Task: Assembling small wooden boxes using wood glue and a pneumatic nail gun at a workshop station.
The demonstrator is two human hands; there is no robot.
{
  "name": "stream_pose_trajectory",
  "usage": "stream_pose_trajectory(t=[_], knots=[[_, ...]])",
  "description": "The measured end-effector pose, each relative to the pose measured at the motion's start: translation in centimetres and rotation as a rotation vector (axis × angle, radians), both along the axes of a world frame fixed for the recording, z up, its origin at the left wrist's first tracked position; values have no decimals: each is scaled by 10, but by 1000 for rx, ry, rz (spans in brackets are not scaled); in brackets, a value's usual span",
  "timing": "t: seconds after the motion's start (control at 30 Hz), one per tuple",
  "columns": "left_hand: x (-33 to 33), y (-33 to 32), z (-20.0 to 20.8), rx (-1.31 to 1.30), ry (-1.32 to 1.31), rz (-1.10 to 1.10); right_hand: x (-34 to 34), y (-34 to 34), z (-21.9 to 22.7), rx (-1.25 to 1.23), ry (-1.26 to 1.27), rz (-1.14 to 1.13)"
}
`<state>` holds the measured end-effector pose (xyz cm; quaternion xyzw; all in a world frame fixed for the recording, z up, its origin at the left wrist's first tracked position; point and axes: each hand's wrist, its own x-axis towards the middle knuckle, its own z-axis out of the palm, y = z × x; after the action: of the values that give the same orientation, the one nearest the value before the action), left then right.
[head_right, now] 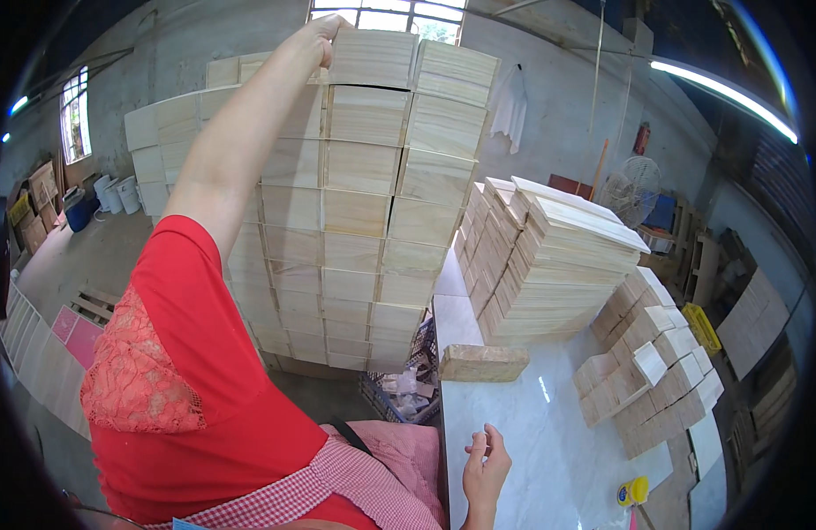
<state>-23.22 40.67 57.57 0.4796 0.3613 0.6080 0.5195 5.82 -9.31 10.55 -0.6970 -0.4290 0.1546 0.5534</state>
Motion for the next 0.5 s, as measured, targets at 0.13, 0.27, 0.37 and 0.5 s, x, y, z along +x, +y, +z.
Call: stream_pose_trajectory(t=[0.13,0.27,0.37,0.5], knots=[[4,23,0,27,-25,28,3,3,-4,-23,15,12],[-1,34,9,-17,38,-78,1,5,-8,-50,31,29],[-5,44,11,-17,87,-105,-3,3,-11,-72,38,48],[-5,53,12,81,127,-18,-6,-2,-11,-102,43,60]])
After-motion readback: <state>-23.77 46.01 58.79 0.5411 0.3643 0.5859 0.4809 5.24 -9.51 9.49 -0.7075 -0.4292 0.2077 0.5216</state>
